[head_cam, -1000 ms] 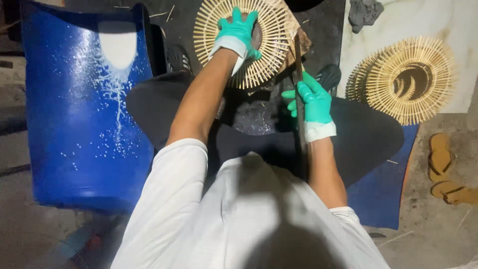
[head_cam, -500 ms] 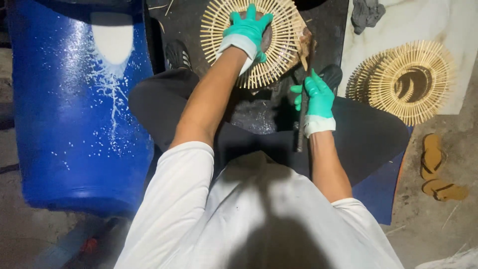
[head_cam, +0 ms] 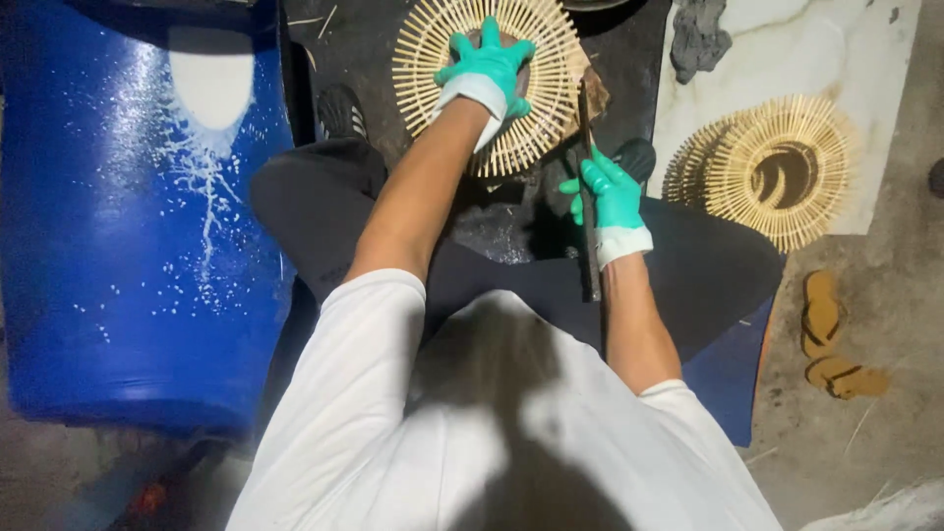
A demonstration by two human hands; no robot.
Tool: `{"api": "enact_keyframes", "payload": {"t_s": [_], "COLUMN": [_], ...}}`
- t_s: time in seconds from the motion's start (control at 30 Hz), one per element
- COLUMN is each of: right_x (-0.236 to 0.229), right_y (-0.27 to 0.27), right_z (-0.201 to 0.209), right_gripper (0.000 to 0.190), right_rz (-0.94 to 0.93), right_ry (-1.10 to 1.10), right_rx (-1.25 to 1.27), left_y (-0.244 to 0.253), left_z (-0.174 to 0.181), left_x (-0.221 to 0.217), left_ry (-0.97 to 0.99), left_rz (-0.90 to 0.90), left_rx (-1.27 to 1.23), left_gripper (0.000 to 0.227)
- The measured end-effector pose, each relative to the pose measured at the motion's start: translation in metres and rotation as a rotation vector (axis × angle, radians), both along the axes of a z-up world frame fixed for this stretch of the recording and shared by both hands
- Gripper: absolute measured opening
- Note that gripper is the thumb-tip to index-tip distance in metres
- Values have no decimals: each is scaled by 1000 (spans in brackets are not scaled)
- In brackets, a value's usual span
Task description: Shaping and cleaning a circular bamboo or wooden frame using metal tools in a manufacturing setting.
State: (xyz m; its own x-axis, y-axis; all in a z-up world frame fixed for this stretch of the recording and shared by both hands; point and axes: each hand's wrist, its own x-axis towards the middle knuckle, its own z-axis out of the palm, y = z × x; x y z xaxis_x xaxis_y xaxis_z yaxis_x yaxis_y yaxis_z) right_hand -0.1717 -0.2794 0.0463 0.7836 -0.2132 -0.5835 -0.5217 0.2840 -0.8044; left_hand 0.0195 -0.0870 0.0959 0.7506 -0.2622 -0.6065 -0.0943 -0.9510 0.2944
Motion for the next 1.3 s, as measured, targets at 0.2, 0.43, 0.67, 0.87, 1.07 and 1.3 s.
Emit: {"api": "enact_keyframes", "payload": {"t_s": [0.2,0.43,0.67,0.87,1.07,1.3], "right_x": [3,6,5,3,-1,3], "right_y": [5,4,-6,-8,-2,-3], "right_z": [18,19,0,-7,0,6], "right_gripper": [47,51,49,48,49,48], "right_rz": [-5,19,51,44,2,-10], "right_ry": [13,15,26,22,21,18], "right_rx": [3,17,-10,23,29,15], "left_y": [-4,-4,0,-3,-7,-7], "left_z": [-12,-20,-8,-6,-13,0], "left_x": [4,11,6,-2,-4,-4], "left_ry": [-19,-14,-16,14,-40,-20], "left_rz": [26,-21,-45,68,51,53], "left_rx": [35,64,38,13,24,30], "left_gripper": [108,123,120,103,95,98]}}
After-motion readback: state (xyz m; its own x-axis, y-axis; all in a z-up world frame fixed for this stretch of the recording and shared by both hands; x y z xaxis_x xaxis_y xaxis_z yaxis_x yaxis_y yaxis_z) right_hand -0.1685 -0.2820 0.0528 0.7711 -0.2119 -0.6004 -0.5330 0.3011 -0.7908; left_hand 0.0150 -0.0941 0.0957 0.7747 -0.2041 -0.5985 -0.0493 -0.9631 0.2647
